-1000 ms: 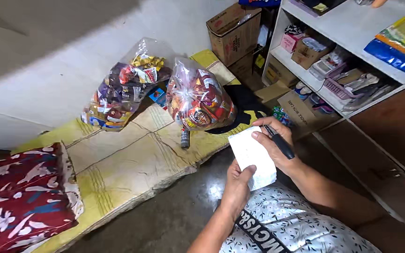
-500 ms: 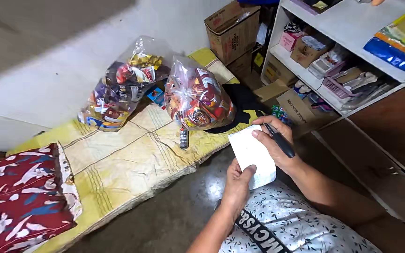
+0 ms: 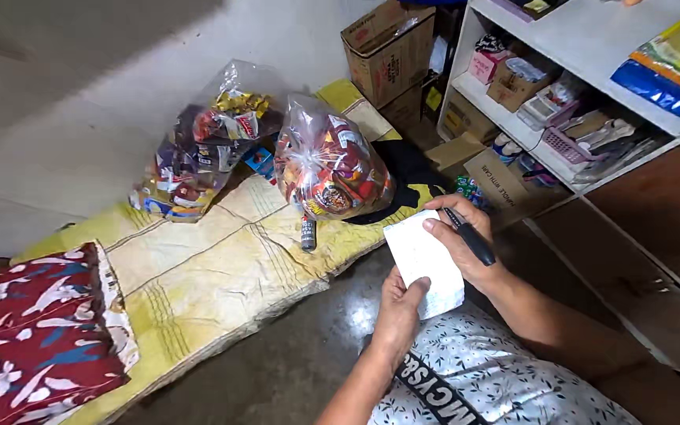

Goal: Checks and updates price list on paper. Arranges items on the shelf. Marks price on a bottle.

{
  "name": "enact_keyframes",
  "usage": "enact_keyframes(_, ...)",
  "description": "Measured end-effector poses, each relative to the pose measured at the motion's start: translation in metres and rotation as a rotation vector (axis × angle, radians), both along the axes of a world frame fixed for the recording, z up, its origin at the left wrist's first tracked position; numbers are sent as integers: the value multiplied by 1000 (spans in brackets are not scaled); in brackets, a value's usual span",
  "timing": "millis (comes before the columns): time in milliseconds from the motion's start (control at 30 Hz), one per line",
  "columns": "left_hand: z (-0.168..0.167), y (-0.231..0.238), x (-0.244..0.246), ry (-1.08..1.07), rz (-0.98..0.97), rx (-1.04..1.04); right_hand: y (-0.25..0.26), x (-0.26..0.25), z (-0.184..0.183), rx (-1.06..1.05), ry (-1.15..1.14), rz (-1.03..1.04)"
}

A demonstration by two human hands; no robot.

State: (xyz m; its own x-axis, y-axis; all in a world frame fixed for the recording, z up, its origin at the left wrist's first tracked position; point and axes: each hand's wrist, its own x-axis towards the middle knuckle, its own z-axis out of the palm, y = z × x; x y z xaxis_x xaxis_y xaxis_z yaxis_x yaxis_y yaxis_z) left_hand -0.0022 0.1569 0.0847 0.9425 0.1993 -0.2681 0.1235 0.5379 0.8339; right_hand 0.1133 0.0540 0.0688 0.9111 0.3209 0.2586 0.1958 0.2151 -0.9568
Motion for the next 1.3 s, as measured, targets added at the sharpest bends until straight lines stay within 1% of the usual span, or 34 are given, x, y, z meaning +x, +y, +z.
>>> enact_keyframes(200,-1,0,0,-2,8,-23,0,0,0,10,1,13)
enact_keyframes(433,-1,-1,1,5,12,-34,0,1,-1,-24,2,9)
enact_keyframes(1067,0,-4,-1,-3,21,-45,-3,-3,1,6,14,13)
enact_keyframes(1233,-3,-4,-3,-12,14,-24,-6,-4,0,11,22,9)
enact_keyframes(1300,-2,-3,-8,16,46,71,-1,-9,-2,9,-8,-13)
